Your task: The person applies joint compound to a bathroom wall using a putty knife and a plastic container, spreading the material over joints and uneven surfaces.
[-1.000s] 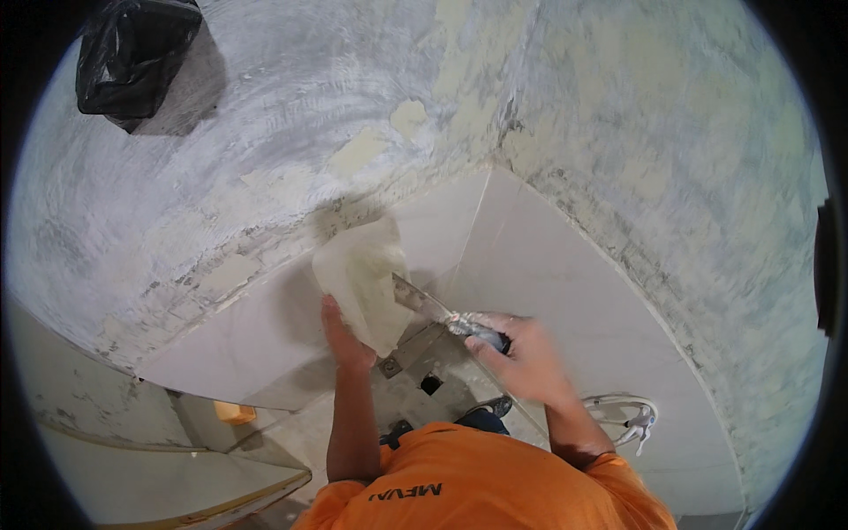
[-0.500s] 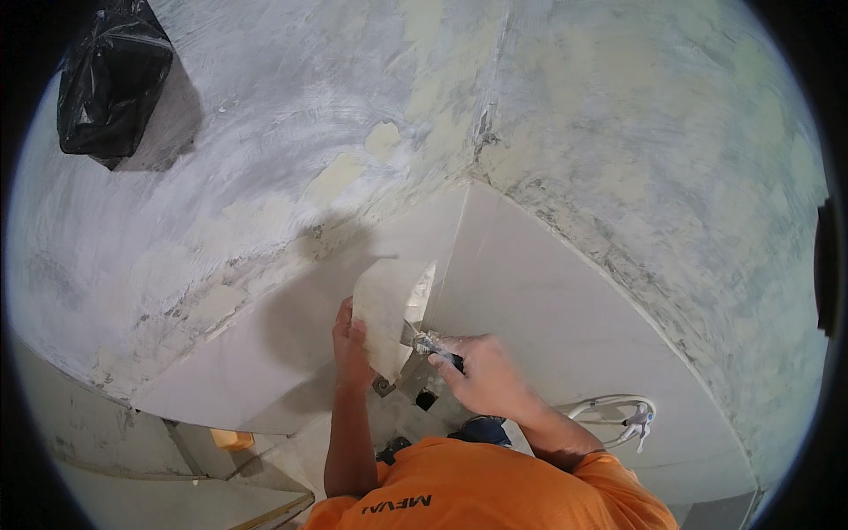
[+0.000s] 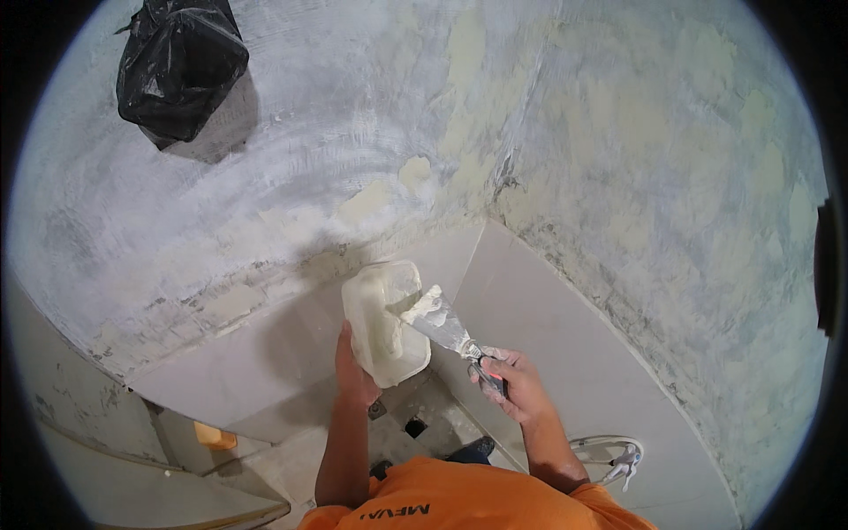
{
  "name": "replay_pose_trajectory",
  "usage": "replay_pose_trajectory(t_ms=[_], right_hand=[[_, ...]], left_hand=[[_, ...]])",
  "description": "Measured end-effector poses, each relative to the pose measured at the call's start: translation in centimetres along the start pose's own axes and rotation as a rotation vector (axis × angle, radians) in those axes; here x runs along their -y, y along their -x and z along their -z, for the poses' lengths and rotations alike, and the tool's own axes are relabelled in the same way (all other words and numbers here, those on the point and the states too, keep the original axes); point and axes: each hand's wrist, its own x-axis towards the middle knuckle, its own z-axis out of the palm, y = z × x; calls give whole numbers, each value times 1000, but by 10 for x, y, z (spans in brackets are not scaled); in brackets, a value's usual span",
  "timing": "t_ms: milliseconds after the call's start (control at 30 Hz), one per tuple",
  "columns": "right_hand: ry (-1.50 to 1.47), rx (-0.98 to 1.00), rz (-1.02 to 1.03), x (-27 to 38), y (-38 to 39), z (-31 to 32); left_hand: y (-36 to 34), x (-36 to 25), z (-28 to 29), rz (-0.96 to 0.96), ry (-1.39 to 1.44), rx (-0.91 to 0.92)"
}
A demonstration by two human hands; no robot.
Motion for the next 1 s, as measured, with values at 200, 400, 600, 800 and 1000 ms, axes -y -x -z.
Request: replay_pose_trajectory(t_ms=[200,400,600,800,1000], right_hand=[[259,-70,73,7,9,-3],[1170,-94,392,37,32,-60],[1405,-137,259,35,31,-83],[1414,-101,313,11,10,-81],[1303,53,285,21,0,-76]], left_hand=[[1,6,-2,28,44,-31],[10,3,17,56,-107,-67],[20,9,-1,-233,-272,37],[21,15,11,-145,-316,-74],[23,0,17,-78,-166,-7]])
